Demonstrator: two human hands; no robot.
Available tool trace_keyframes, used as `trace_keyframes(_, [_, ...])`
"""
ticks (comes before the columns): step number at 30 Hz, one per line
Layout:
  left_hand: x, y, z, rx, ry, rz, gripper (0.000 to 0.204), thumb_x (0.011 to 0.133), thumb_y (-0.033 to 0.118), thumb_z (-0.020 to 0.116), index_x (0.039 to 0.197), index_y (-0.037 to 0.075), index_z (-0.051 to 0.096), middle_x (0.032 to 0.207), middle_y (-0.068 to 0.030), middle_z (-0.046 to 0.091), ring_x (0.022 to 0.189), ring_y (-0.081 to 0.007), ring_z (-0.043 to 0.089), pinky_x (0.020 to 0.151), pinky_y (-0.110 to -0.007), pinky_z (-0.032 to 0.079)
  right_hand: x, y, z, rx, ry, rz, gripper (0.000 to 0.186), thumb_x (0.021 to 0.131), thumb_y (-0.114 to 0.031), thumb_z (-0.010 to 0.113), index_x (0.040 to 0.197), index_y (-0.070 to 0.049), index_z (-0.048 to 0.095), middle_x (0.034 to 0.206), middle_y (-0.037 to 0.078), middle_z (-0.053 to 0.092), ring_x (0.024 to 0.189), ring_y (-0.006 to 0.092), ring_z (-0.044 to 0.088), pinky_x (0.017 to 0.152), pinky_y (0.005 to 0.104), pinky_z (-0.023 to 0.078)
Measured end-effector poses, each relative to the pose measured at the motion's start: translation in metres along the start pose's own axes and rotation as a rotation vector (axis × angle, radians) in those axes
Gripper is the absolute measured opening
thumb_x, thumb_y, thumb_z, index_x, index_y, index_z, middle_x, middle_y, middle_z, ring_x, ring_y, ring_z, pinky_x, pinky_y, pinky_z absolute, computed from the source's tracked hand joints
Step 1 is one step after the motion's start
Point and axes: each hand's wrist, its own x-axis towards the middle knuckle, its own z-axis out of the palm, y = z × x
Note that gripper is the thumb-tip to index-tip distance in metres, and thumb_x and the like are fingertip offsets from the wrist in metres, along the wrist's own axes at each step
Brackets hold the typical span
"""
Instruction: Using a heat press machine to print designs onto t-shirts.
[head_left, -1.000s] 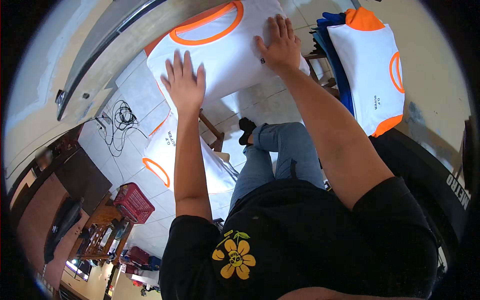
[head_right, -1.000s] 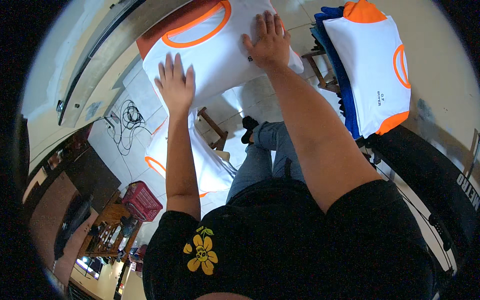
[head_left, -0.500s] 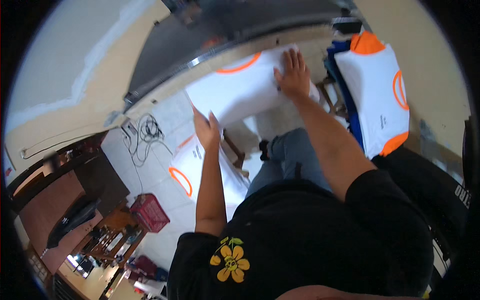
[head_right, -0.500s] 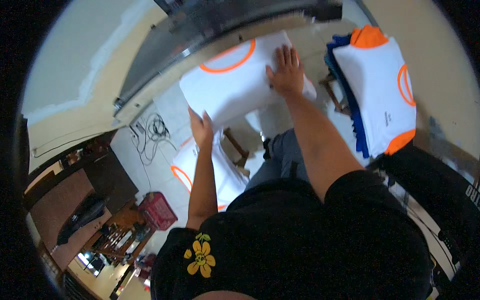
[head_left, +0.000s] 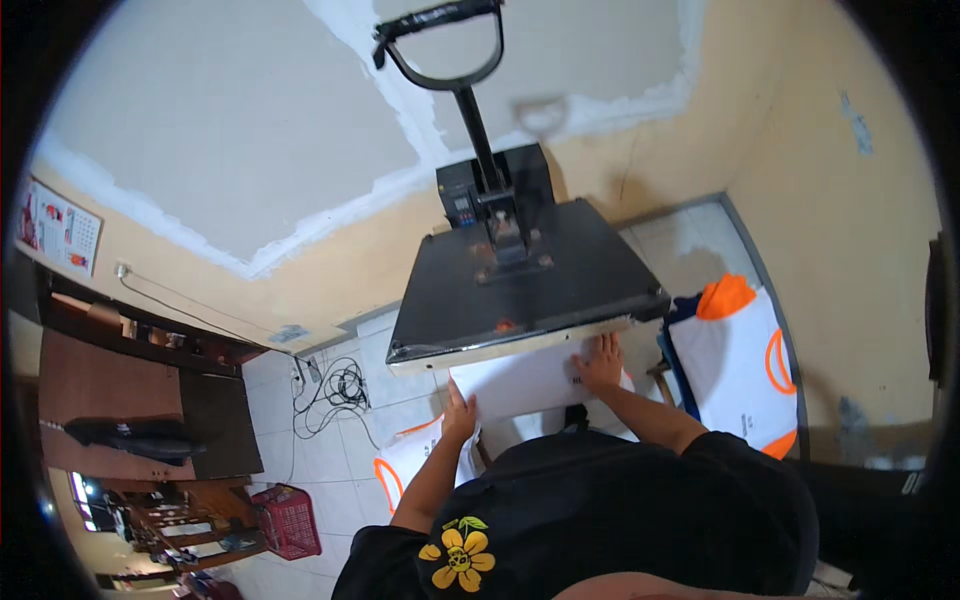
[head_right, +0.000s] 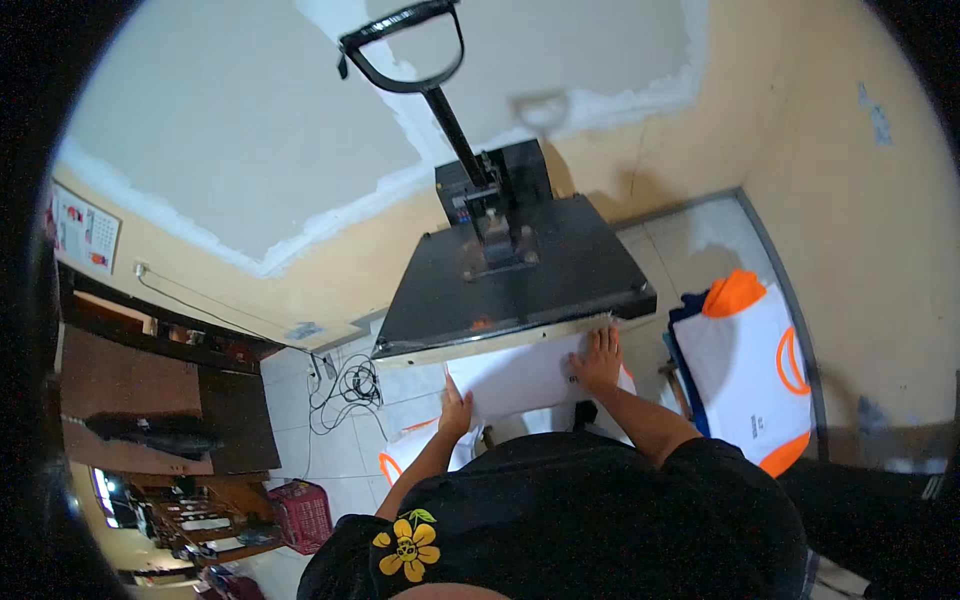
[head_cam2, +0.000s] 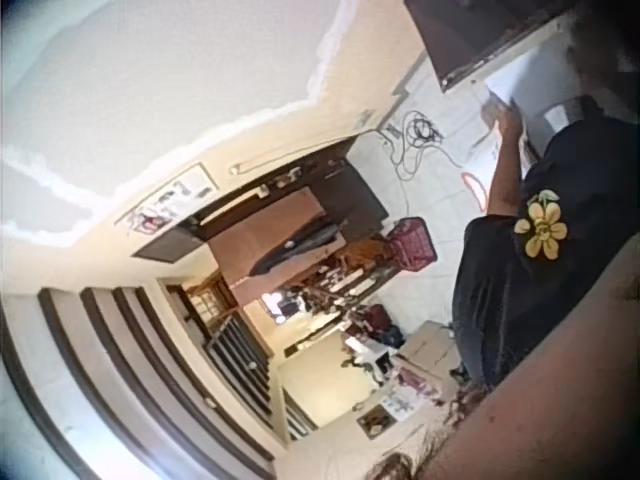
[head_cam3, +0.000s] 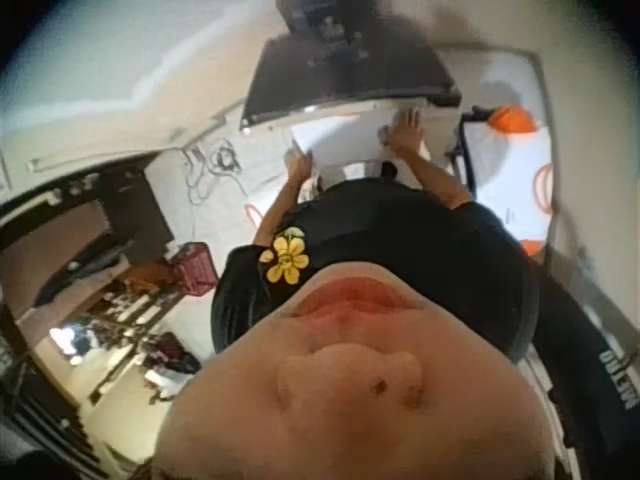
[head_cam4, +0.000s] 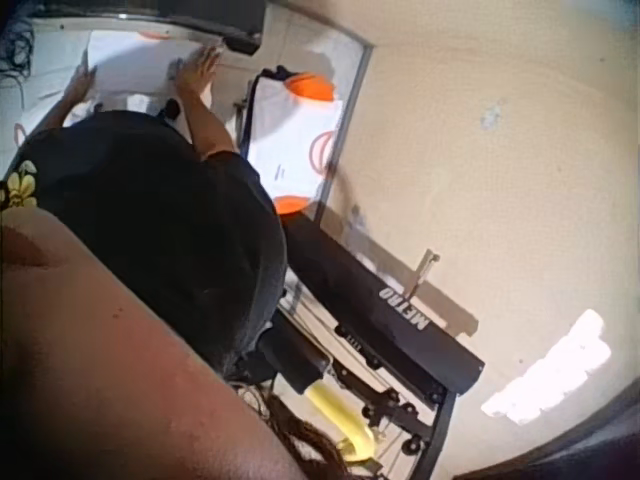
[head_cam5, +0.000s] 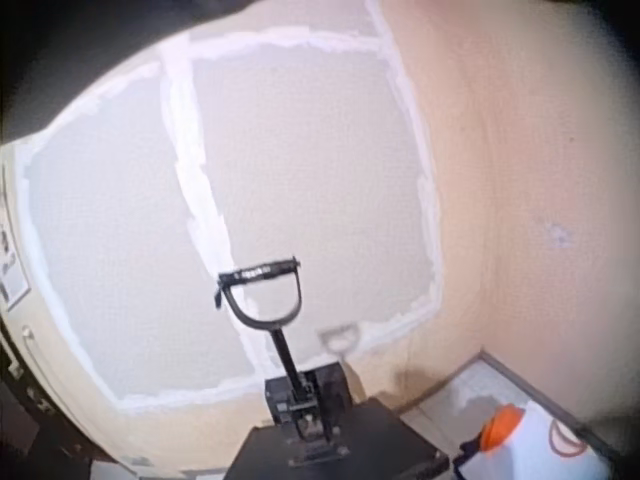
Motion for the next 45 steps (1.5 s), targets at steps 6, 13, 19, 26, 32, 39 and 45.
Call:
trace_keyframes(6, [0.033,-0.054,0.004,-0.013,-0.087,0.156,0.079,0.09,0.031,0.05,0.143,0.002,0.001,0.133,-0.0317,0.036,0.119,-0.0439,0.04,0.101,-0.046,0.033,0.074,0.117,-0.01,0.888,-0.111,0.241,0.036,0.087,-0.029,0.054,0.116,-0.007,0.052,0.1,0.011,0.06,0.093,0.0195,0.055,0.079,0.0333,0.044])
trace_keyframes(13, [-0.019,-0.01,-0.143,0.068,-0.207,0.094,0.048,0.092,0.03,0.044,0.125,-0.004,0.049,0.125,-0.0228,0.052,0.119,-0.0347,0.047,0.101,-0.035,0.037,0.118,0.115,-0.224,1.228,0.623,0.052,0.013,0.09,-0.014,0.048,0.099,-0.006,0.054,0.089,0.005,0.059,0.075,0.0114,0.053,0.07,0.0239,0.042])
trace_keyframes(19, [-0.109,0.212,-0.311,-0.458,-0.377,0.53,0.049,0.093,0.04,0.045,0.123,0.002,0.052,0.104,-0.0075,0.063,0.1,-0.0174,0.056,0.088,-0.03,0.04,0.102,-0.09,-0.382,1.162,0.408,-0.572,0.017,0.089,-0.015,0.054,0.097,-0.001,0.055,0.09,0.004,0.056,0.089,0.0147,0.054,0.083,0.0274,0.043])
trace_keyframes(26, [-0.094,0.448,-0.391,0.384,0.701,1.179,0.038,0.085,0.03,0.057,0.111,0.003,0.056,0.106,-0.0148,0.061,0.101,-0.0321,0.056,0.085,-0.037,0.045,0.161,-0.304,-0.476,0.349,0.743,-1.271,0.02,0.081,-0.021,0.057,0.094,-0.006,0.057,0.092,0.011,0.061,0.087,0.0275,0.058,0.076,0.0362,0.046])
trace_keyframes(32, [0.045,0.532,-0.421,0.311,0.687,0.745,0.046,0.085,0.04,0.041,0.106,0.004,0.06,0.103,-0.019,0.063,0.097,-0.0333,0.059,0.085,-0.04,0.045,0.226,-0.362,-0.472,-0.13,0.516,-0.87,0.021,0.083,-0.023,0.05,0.089,-0.009,0.064,0.092,0.012,0.065,0.085,0.0269,0.062,0.071,0.0361,0.051])
trace_keyframes(39, [0.087,0.526,-0.419,-0.072,0.266,0.804,0.049,0.088,0.033,0.032,0.098,-0.004,0.062,0.102,-0.0223,0.063,0.092,-0.0292,0.058,0.087,-0.038,0.041,0.217,-0.364,-0.477,0.159,-0.208,-0.651,0.029,0.083,-0.023,0.047,0.066,-0.001,0.055,0.062,0.014,0.058,0.054,0.0231,0.055,0.051,0.0374,0.044])
trace_keyframes(45, [0.091,0.537,-0.406,-0.138,0.206,0.767,0.051,0.088,0.038,0.031,0.088,-0.002,0.062,0.085,-0.0162,0.065,0.076,-0.0231,0.059,0.071,-0.035,0.045,0.24,-0.349,-0.47,0.045,-0.072,-0.716,0.02,0.078,-0.022,0.054,0.07,-0.004,0.058,0.065,0.012,0.058,0.059,0.0235,0.054,0.054,0.0389,0.044])
